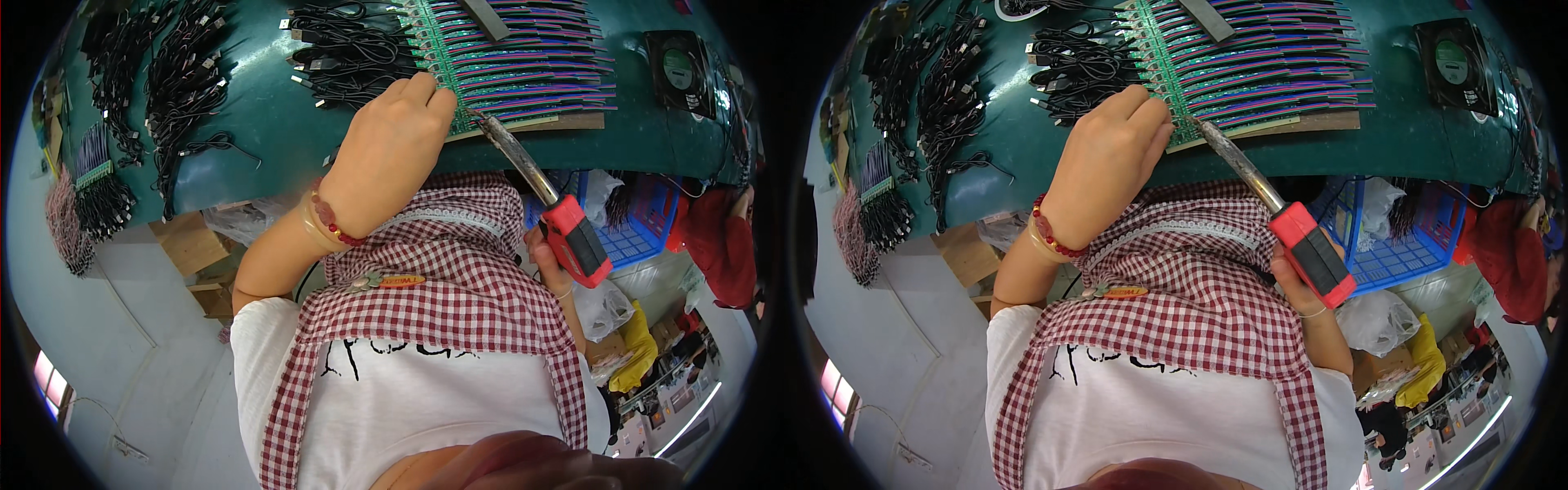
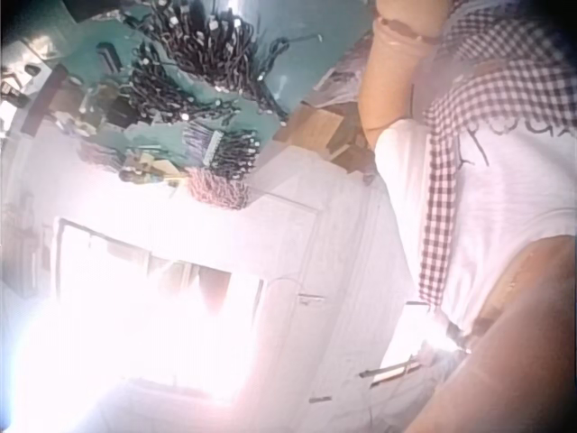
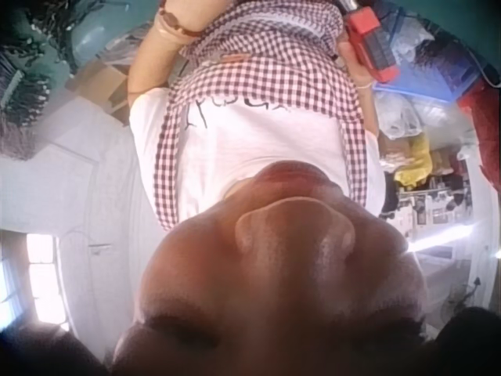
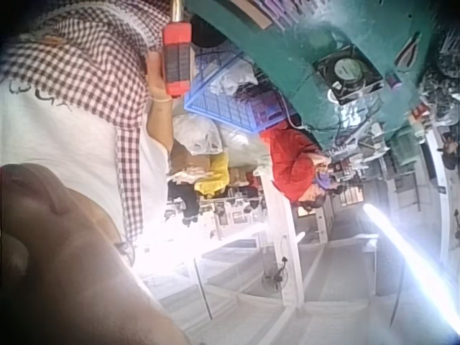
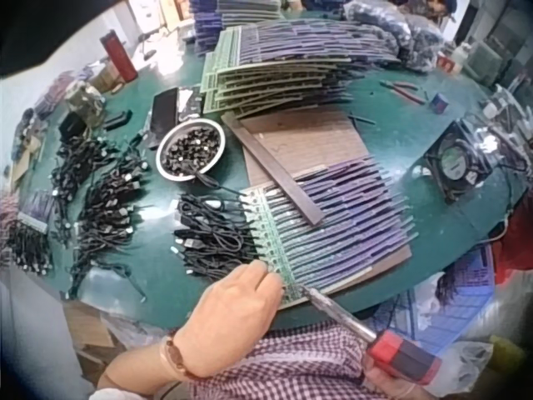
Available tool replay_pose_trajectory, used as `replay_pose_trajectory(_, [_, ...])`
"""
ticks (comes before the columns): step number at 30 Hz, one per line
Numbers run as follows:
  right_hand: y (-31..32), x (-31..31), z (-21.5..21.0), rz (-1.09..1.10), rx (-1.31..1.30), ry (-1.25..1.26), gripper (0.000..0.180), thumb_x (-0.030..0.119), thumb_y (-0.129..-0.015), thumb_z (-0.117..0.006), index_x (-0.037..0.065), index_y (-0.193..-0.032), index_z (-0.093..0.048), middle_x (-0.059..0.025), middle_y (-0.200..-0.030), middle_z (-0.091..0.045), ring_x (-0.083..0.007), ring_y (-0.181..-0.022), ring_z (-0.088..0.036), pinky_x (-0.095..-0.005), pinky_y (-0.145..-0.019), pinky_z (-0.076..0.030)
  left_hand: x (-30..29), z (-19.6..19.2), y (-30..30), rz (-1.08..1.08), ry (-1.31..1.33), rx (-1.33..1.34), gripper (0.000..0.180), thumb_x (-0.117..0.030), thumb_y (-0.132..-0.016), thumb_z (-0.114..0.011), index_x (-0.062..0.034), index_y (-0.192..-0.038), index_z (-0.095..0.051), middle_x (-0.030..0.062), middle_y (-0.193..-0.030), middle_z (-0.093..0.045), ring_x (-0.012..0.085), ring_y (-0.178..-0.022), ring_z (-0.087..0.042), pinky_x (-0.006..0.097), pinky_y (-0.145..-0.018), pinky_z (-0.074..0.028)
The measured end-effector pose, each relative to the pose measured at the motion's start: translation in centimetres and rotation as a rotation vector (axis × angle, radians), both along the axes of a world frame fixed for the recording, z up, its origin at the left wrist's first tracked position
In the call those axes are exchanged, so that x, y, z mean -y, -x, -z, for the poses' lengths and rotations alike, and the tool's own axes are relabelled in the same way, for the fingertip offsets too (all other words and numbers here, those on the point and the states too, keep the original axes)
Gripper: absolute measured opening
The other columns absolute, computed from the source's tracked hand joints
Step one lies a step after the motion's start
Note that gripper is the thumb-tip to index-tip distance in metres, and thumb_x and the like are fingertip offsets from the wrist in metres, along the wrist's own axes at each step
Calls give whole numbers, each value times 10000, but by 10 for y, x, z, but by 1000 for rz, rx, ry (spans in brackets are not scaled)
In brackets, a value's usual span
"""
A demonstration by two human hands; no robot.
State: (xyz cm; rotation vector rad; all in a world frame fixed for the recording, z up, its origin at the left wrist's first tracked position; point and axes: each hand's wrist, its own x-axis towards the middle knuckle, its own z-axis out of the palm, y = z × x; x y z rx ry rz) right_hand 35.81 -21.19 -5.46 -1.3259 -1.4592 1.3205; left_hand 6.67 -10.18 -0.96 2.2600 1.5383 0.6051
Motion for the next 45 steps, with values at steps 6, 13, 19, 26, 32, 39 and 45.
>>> replay_pose_trajectory(6, [-2, 3, 0, 35, -36, 53, 250, 99, -764, -723, -22, -971, -652, -94, -812, -623, -179, -677, -612, -277, -607, -491, 0, -1, 0, 4, -9, -6, 103, -68, -801, -642, -17, -830, -558, 121, -778, -519, 301, -726, -571, 391, -632, -481])
replay_pose_trajectory(13, [-7, 6, 7, -9, 38, 29, 219, 120, -764, -730, -3, -927, -652, -84, -808, -623, -185, -664, -600, -286, -584, -466, 0, -2, -1, -22, 15, -19, 98, -70, -800, -642, -19, -837, -567, 118, -783, -525, 298, -735, -574, 390, -645, -483])
replay_pose_trajectory(19, [-7, 5, 4, -45, 60, 80, 222, 168, -773, -744, 9, -897, -650, -78, -771, -601, -187, -648, -594, -281, -565, -452, 0, -3, -2, -21, -5, -37, 99, -74, -791, -651, -24, -831, -575, 106, -782, -526, 287, -746, -575, 383, -648, -485])
replay_pose_trajectory(26, [-7, 10, 5, -94, 132, 91, 227, 162, -768, -741, 3, -900, -648, -77, -780, -602, -178, -639, -594, -281, -557, -454, -4, -4, 2, 9, -2, -65, 98, -87, -781, -659, -44, -835, -589, 88, -781, -528, 273, -749, -577, 374, -638, -485])
replay_pose_trajectory(32, [4, 5, -4, 33, -14, 65, 234, 137, -747, -739, -3, -913, -650, -81, -797, -613, -175, -658, -598, -286, -572, -464, -4, -6, 3, 5, 15, -64, 98, -94, -785, -658, -51, -841, -591, 86, -781, -529, 275, -750, -578, 380, -636, -484])
replay_pose_trajectory(39, [-5, 11, 1, -51, 150, 73, 201, 149, -768, -724, 7, -892, -653, -80, -784, -606, -184, -646, -591, -290, -573, -459, -4, -6, 2, 5, -3, -73, 95, -93, -784, -657, -52, -838, -590, 85, -774, -528, 273, -749, -578, 379, -636, -486])
replay_pose_trajectory(45, [5, 3, -4, 1, -69, -2, 314, 198, -843, -661, -4, -1058, -553, -56, -701, -551, -148, -583, -510, -281, -545, -403, -4, -5, 0, 3, -13, -85, 91, -96, -789, -650, -50, -827, -582, 83, -771, -527, 267, -745, -580, 375, -636, -489])
